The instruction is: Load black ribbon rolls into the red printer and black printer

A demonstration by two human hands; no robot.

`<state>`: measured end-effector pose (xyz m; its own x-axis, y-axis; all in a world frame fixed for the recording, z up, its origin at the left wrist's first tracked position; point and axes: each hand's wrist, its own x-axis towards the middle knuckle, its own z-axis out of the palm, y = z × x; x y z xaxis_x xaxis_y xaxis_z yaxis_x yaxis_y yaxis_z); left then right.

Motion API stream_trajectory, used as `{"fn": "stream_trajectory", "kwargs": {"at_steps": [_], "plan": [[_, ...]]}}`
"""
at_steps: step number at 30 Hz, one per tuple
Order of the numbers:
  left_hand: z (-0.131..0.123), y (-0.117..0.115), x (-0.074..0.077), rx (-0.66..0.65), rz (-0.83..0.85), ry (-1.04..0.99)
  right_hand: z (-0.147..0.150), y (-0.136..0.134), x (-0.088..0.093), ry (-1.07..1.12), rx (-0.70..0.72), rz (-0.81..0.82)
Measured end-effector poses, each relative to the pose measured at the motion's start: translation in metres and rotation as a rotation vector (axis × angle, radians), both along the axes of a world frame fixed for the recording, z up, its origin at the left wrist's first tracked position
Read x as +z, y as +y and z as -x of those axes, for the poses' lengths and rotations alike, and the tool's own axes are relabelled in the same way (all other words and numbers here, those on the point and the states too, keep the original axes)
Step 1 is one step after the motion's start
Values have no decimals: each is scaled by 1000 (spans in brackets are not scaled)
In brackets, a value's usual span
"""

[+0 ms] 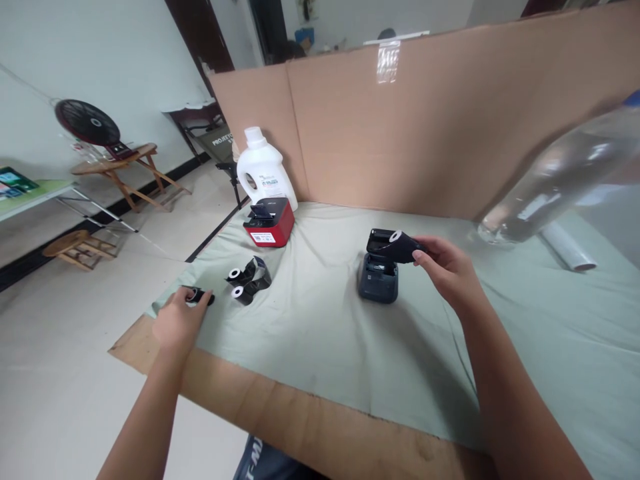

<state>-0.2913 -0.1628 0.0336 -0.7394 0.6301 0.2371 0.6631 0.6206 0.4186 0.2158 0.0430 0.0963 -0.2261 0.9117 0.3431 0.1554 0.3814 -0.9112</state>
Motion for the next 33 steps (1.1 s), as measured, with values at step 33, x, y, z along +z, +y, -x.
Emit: {"fn": "stream_trajectory", "kwargs": {"at_steps": [33], "plan": [[-308,118,-28,-977,-91,-1111,25,18,-41,-431,50,10]]}}
